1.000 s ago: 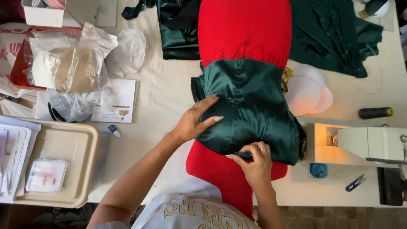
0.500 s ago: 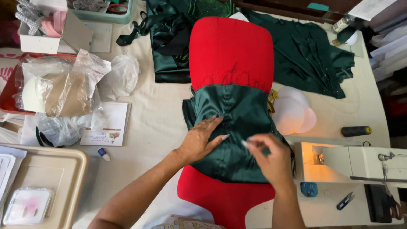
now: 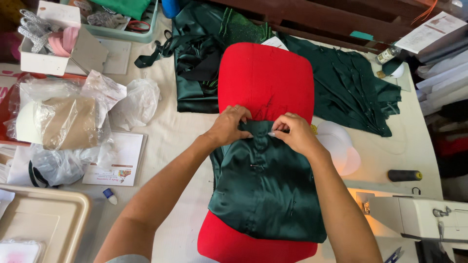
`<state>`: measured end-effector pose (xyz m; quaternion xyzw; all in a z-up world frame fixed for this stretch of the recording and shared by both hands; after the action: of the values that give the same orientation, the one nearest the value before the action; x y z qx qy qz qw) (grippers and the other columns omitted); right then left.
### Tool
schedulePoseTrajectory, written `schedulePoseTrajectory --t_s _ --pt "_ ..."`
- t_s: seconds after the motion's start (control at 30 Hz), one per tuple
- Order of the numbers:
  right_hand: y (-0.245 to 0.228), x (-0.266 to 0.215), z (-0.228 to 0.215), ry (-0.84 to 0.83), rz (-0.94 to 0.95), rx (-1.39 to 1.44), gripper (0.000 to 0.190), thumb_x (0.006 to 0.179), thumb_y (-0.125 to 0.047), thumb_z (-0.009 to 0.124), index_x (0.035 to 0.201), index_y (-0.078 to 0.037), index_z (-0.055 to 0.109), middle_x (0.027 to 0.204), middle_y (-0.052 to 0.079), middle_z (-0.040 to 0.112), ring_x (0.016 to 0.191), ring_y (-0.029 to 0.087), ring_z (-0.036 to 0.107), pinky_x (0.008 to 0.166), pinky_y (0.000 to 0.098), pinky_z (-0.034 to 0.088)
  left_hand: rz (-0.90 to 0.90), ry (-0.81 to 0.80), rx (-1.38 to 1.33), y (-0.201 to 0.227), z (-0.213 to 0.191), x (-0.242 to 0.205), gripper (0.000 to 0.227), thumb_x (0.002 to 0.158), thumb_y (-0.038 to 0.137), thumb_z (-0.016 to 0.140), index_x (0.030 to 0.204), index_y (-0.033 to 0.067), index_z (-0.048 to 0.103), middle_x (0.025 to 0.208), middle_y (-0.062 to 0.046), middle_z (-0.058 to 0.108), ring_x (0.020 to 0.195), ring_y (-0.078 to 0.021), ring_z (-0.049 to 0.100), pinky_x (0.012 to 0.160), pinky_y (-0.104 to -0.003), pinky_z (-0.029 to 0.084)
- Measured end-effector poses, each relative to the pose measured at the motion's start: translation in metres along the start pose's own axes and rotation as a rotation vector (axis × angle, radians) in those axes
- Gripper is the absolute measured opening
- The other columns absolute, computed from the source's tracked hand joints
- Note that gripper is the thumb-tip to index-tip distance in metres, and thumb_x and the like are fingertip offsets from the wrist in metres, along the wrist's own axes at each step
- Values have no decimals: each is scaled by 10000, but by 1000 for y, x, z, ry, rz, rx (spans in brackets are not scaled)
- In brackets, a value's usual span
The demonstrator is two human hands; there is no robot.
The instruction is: The person drapes and pins green fabric onto a red dress form by hand.
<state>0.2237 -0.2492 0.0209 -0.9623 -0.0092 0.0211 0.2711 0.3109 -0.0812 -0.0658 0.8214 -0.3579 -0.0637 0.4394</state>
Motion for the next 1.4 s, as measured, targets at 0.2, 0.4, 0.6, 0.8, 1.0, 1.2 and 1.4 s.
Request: schedulePoseTrajectory --t_s 0.2,0.4,0.6,0.8,1.0,1.2,1.4 --pt "-10 -12 -2 93 -129 -84 248 855 -184 799 1076 -199 689 1020 -7 630 993 228 611 844 376 525 93 -75 -65 21 1 -2 341 714 243 894 973 179 681 799 6 639 935 -263 634 853 -401 547" --pt "-50 -15 6 48 -340 -278 555 801 -395 846 1258 -145 656 1071 22 594 1068 263 528 918 413 404 235 75 38 40 -3 -21 216 761 213 846 894 195 676 941 -3 582 1001 -252 585 933 -391 515" --pt "-57 -44 16 319 -682 -483 178 871 -191 827 809 -145 667 963 -15 616 956 228 596 857 397 493 392 44 -67 58 -4 -44 159 852 182 790 926 164 651 949 -35 640 951 -282 642 851 -408 561" --pt "-61 -64 15 296 -704 -230 72 968 -156 722 917 -109 739 1006 -1 750 944 227 737 811 372 611 153 -233 -274 52 -1 -39 370 831 251 780 1121 117 594 930 -116 675 914 -372 690 781 -507 569" --pt "-38 -14 -5 -193 80 235 463 827 -344 857 1132 -63 652 955 125 744 912 275 701 846 450 537 34 -462 -508 21 40 -6 333 875 304 742 1165 140 740 1090 -93 742 1064 -309 669 978 -462 528" --pt "0 3 29 -638 395 3 530 535 -405 1024 825 -33 784 725 130 749 691 293 689 613 402 549 -193 -753 -563 54 16 -17 506 756 448 803 1195 202 749 1140 -49 759 1071 -255 678 989 -412 533" --pt "-35 -2 38 -711 391 228 426 618 -323 978 933 -82 822 829 89 810 739 225 746 621 362 618 -229 -940 -345 60 24 -33 737 593 397 975 1237 125 738 1146 -75 756 1033 -285 701 887 -371 594"
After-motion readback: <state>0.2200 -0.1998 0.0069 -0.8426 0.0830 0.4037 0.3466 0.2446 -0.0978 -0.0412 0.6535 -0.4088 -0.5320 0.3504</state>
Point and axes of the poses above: each hand's wrist, its own x-axis towards the middle knuckle, its own z-axis out of the palm, y = z × x, the point moved 8 cm from there along x, towards the middle knuckle
